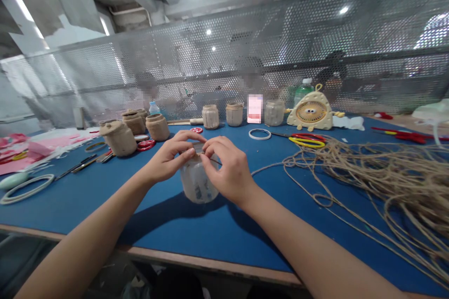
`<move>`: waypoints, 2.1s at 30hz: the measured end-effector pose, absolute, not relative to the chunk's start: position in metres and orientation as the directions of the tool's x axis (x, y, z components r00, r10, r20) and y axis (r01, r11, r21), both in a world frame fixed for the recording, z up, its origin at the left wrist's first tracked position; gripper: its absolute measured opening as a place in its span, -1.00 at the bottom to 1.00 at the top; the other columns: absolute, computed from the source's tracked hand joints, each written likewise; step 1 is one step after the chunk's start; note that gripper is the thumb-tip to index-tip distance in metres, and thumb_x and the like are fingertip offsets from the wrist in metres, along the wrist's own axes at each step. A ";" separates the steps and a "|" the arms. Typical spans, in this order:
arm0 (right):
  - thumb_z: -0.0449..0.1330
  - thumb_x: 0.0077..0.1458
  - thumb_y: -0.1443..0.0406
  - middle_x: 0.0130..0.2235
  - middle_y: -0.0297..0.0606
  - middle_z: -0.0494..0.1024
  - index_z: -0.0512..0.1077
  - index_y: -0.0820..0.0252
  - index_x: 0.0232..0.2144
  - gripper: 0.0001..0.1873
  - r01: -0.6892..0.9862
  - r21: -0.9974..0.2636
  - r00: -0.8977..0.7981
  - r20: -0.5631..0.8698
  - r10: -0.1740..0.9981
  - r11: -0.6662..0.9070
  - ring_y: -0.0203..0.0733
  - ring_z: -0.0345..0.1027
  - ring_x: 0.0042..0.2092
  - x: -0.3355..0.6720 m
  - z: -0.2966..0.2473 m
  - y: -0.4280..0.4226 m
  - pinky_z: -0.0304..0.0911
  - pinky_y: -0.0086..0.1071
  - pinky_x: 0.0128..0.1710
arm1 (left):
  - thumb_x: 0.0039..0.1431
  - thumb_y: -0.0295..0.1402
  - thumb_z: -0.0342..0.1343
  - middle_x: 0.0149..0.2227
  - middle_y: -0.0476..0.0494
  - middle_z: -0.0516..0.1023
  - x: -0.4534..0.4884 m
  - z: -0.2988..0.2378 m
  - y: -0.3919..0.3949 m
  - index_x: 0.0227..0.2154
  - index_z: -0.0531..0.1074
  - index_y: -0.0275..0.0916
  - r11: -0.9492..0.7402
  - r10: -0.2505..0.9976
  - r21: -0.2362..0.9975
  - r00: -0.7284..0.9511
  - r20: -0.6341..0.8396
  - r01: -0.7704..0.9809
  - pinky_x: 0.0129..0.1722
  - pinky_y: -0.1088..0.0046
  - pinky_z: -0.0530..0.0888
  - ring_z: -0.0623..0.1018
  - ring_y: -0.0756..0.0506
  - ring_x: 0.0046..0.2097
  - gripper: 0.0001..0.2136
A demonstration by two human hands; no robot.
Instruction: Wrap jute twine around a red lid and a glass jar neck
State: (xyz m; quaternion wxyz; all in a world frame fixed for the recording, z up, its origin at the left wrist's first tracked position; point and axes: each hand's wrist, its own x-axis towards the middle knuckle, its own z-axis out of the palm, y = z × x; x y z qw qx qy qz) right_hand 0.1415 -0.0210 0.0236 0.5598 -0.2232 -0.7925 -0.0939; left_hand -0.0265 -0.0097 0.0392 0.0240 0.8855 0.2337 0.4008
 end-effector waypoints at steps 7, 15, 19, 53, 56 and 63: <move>0.10 -0.05 0.48 -0.43 -0.22 0.43 0.24 0.19 -0.57 -0.84 0.454 -0.109 -0.274 0.927 0.255 0.884 -0.25 0.34 -0.31 0.140 0.023 -0.023 0.27 -0.37 -0.31 | 0.06 -0.31 0.04 -0.18 -0.14 0.46 -0.023 0.037 -0.015 -0.62 0.29 -0.28 -0.865 0.409 0.136 0.522 0.749 0.483 0.00 0.19 0.21 0.34 -0.12 -0.06 -0.78; 0.09 -0.02 0.45 -0.37 -0.19 0.45 0.27 0.20 -0.53 -0.89 0.443 -0.093 -0.302 0.921 0.246 0.892 -0.23 0.34 -0.26 0.142 0.023 -0.021 0.27 -0.33 -0.26 | 0.09 -0.38 0.00 -0.18 -0.17 0.45 -0.026 0.038 -0.009 -0.64 0.32 -0.29 -0.901 0.390 0.197 0.527 0.755 0.385 -0.02 0.27 0.26 0.36 -0.07 -0.08 -0.78; 0.10 -0.02 0.41 -0.32 -0.16 0.45 0.27 0.19 -0.55 -0.89 0.469 -0.085 -0.315 0.914 0.257 0.879 -0.20 0.34 -0.23 0.144 0.022 -0.018 0.26 -0.29 -0.22 | 0.10 -0.39 0.00 -0.13 -0.18 0.43 -0.030 0.039 -0.007 -0.60 0.36 -0.29 -0.886 0.447 0.281 0.519 0.729 0.368 -0.02 0.30 0.27 0.38 -0.06 -0.07 -0.80; 0.10 -0.05 0.44 -0.36 -0.22 0.43 0.25 0.17 -0.58 -0.85 0.480 -0.171 -0.279 0.900 0.334 0.860 -0.23 0.33 -0.28 0.142 0.023 -0.020 0.26 -0.33 -0.28 | 0.18 -0.28 -0.18 -0.18 -0.11 0.48 -0.029 0.042 -0.015 -0.43 0.39 -0.24 -0.817 0.489 0.144 0.539 0.686 0.559 -0.01 0.21 0.16 0.34 -0.12 -0.05 -0.73; 0.10 -0.04 0.44 -0.36 -0.20 0.43 0.25 0.18 -0.58 -0.85 0.464 -0.156 -0.289 0.904 0.316 0.872 -0.23 0.33 -0.27 0.141 0.022 -0.021 0.25 -0.34 -0.26 | 0.14 -0.26 -0.08 -0.25 -0.11 0.51 -0.025 0.042 -0.019 -0.44 0.38 -0.24 -0.823 0.453 0.097 0.543 0.707 0.560 0.01 0.20 0.13 0.37 -0.11 -0.08 -0.80; 0.08 -0.02 0.44 -0.35 -0.19 0.42 0.25 0.19 -0.56 -0.86 0.464 -0.135 -0.300 0.906 0.299 0.875 -0.23 0.33 -0.26 0.140 0.020 -0.022 0.25 -0.34 -0.25 | 0.07 -0.33 0.01 -0.41 -0.12 0.50 -0.025 0.040 -0.017 -0.56 0.32 -0.26 -0.832 0.482 0.198 0.501 0.719 0.518 -0.08 0.26 0.27 0.45 -0.10 -0.17 -0.84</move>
